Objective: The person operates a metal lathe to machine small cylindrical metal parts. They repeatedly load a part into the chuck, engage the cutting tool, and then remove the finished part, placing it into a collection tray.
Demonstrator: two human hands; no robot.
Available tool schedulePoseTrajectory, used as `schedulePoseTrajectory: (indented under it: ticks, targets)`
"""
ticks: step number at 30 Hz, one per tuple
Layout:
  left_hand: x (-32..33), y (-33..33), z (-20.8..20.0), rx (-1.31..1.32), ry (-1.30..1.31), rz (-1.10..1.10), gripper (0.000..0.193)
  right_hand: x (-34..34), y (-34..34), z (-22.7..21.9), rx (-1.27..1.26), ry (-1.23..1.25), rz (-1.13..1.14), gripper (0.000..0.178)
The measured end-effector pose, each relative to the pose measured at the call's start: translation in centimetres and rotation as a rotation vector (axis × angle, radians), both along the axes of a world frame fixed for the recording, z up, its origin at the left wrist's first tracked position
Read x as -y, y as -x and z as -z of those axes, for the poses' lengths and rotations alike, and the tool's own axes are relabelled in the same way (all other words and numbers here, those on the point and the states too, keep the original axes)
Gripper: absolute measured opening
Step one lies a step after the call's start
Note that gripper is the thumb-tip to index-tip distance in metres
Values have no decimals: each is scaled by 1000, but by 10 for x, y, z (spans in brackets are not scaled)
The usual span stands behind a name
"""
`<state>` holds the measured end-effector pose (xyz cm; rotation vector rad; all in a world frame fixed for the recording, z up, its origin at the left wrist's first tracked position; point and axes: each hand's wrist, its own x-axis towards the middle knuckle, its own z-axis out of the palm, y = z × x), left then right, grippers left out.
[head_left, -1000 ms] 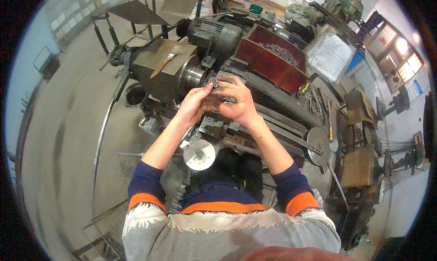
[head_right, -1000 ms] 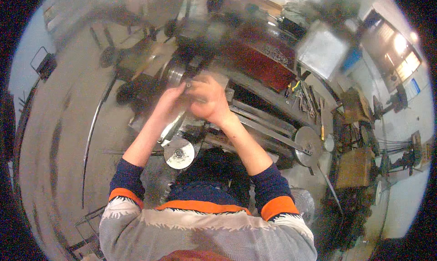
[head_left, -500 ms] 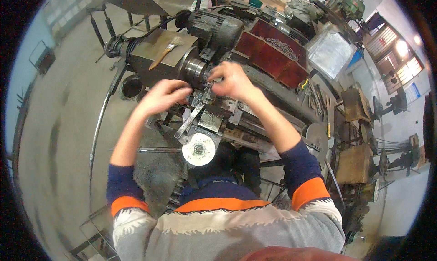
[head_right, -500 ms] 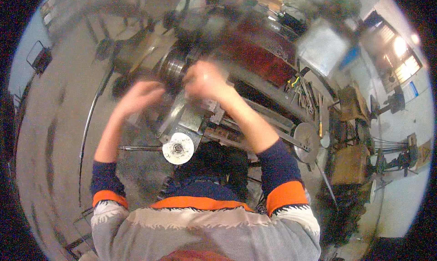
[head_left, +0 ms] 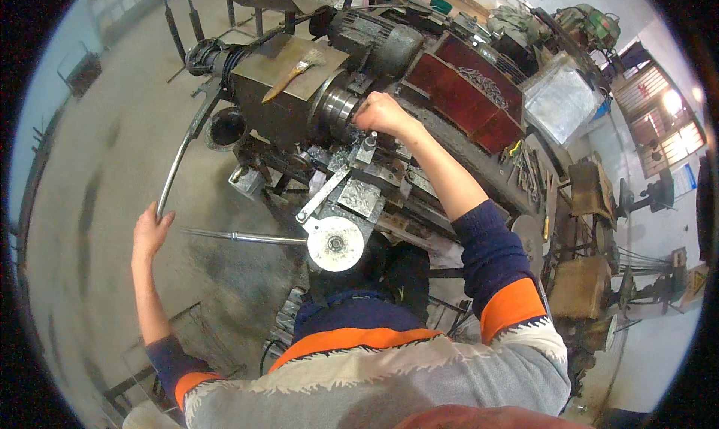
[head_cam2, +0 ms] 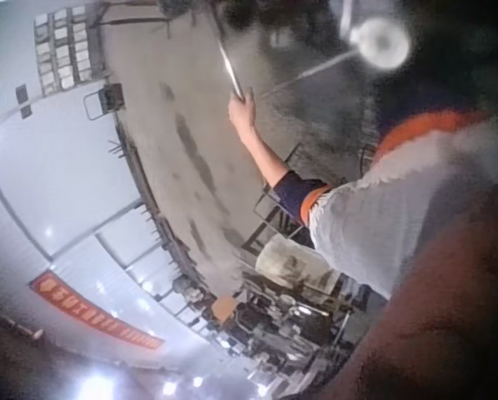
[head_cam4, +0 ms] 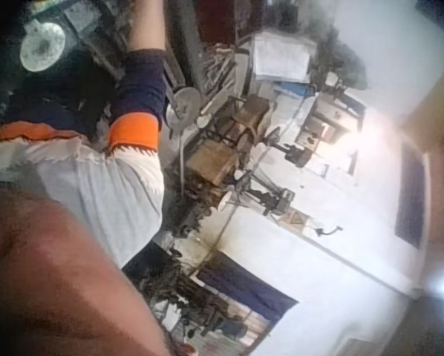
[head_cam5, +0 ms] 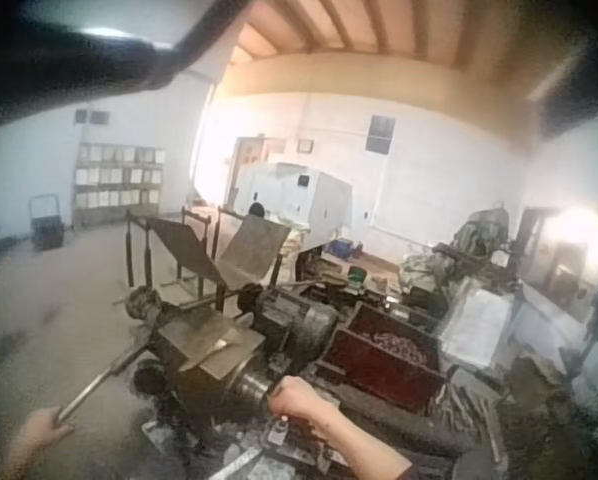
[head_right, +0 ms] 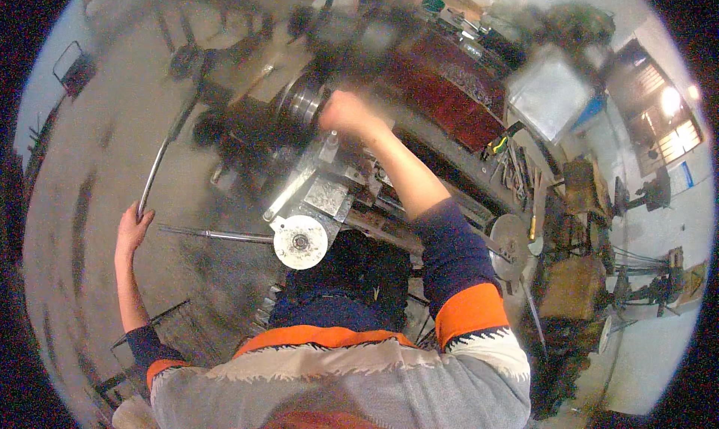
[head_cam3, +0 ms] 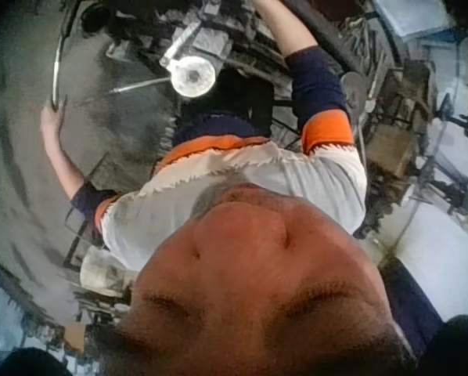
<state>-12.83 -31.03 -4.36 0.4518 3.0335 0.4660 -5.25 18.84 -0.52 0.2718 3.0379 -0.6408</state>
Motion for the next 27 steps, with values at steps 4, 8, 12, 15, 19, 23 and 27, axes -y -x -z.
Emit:
schedulePoseTrajectory:
  ticks: [4, 8, 12, 15, 19, 23, 27]
  targets:
    - [5, 26, 27, -70, 80, -14, 23, 11, 0, -6, -22, -42, 51, 26]
    - [26, 73, 25, -144, 450, -65, 14, 6, -2, -1, -31, -104, 54, 25]
    - [68, 163, 28, -272, 464, -234, 19, 9, 5, 3, -58, -133, 62, 24]
    - [61, 197, 30, -252, 367, -449, 18, 0, 6, 7, -54, -156, 65, 24]
    - [64, 194, 31, -231, 403, -336, 20, -1, 4, 2, -65, -135, 45, 24]
    - [38, 172, 28, -224, 344, -373, 24, 10, -33, -40, -183, -330, -55, 28]
    - [58, 126, 26, -186, 327, -443, 28, 90, -112, -146, -503, -444, -475, 37]
